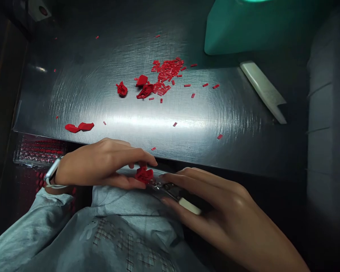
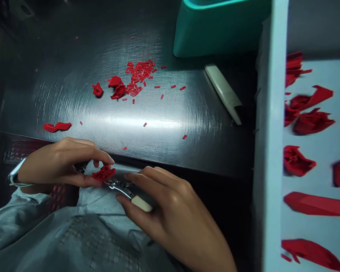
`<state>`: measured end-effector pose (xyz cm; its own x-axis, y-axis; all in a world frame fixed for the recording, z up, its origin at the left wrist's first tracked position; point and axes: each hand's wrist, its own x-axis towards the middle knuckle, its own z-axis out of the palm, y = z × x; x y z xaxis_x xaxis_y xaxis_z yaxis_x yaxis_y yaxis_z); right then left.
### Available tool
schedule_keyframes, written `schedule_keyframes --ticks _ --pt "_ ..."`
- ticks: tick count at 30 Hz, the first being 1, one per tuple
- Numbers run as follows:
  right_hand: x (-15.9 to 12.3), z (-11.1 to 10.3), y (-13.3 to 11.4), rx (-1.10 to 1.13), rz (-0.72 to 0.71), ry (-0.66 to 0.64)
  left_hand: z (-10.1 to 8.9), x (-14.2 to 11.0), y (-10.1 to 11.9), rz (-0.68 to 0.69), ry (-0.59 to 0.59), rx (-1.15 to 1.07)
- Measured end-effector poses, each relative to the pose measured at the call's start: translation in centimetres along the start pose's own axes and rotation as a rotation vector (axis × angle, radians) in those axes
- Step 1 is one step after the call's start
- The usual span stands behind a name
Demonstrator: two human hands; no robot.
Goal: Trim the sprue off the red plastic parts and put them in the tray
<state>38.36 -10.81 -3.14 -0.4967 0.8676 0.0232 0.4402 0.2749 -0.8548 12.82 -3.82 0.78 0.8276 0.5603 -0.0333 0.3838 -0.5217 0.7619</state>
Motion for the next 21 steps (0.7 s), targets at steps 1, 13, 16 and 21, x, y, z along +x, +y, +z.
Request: schedule_keyframes --ticks 1,13,16,21 --pt "-0.1 0.0 0.0 -0.012 -0.003 0.011 0.0 0.0 0.1 -0.004 0.001 0.000" --pt "0.4 0.0 -0.2 -0.023 -0.027 0.009 0.3 0.4 0.2 -0.042 0.027 -0.043" --pt "0.3 0.4 -0.3 -0.004 -0.032 0.110 1.5 0.3 -0.5 -0.037 0.170 -0.223" --pt "-0.2 1.1 -0.7 -0.060 -0.048 0.245 5.0 0.2 -1.7 -0.057 0.443 -0.628"
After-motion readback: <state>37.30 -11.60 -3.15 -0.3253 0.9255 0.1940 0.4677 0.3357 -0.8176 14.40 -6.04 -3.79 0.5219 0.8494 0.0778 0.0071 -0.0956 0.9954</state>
